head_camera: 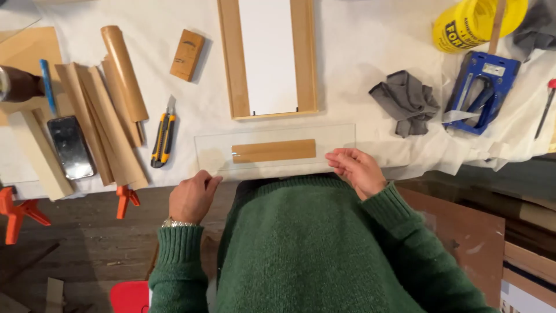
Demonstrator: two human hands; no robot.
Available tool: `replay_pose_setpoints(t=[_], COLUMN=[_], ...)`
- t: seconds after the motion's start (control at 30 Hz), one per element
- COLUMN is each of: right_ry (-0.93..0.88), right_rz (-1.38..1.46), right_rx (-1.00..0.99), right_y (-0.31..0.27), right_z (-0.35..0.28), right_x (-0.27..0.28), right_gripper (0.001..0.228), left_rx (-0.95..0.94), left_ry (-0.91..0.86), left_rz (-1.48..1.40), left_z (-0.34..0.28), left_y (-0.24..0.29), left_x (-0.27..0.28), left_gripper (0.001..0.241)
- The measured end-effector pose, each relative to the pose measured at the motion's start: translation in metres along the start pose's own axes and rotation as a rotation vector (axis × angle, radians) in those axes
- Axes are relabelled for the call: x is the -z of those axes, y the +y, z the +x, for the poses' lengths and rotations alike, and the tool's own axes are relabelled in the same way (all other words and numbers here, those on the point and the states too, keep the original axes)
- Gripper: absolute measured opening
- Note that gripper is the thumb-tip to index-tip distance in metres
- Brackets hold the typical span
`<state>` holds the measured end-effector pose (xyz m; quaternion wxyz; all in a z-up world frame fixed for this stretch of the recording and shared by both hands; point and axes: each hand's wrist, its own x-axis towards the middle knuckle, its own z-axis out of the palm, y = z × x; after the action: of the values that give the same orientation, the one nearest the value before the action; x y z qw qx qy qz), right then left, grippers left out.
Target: Assembling and sealing the back of a picture frame using glue and paper strips.
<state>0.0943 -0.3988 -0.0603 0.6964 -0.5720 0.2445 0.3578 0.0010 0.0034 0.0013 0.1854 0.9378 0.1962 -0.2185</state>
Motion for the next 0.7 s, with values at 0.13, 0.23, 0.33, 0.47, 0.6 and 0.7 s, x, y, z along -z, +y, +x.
replay_pose_setpoints(t=[0.13, 0.23, 0.33, 0.47, 0.6, 0.7], right_ry=[0.053, 0.076, 0.156, 0.186, 0.143, 0.12], right_rz=[-0.004, -0.093, -0.256, -0.171, 0.05, -0.192], right_rx=[0.036, 0.062, 0.058, 0.052, 0.083, 0.208], right_y=[0.01, 0.008, 0.011, 0.009, 0.008, 0.006], right_z=[0.005, 0.004, 0.011, 0.011, 0.012, 0.011], right_x=[-0.018, -0.035, -0.044, -0.053, -0.056, -0.058], right_gripper=[0.026, 0.026, 0.026, 0.023, 0.02, 0.023], left_rx=[-0.026, -0.042, -0.085, -0.083, -0.06, -0.089], left_ry=[-0.039, -0.061, -0.057, -0.04, -0.043, 0.003], left_rz=[0.006, 0.016, 0.001, 0.003, -0.016, -0.04], left_z=[0.004, 0.005, 0.008, 0.007, 0.006, 0.005], left_y=[-0.01, -0.017, -0.035, -0.047, -0.057, -0.063], left_x=[0.01, 0.018, 0.014, 0.017, 0.016, 0.012], left_gripper=[0.038, 0.04, 0.039, 0.041, 0.04, 0.039])
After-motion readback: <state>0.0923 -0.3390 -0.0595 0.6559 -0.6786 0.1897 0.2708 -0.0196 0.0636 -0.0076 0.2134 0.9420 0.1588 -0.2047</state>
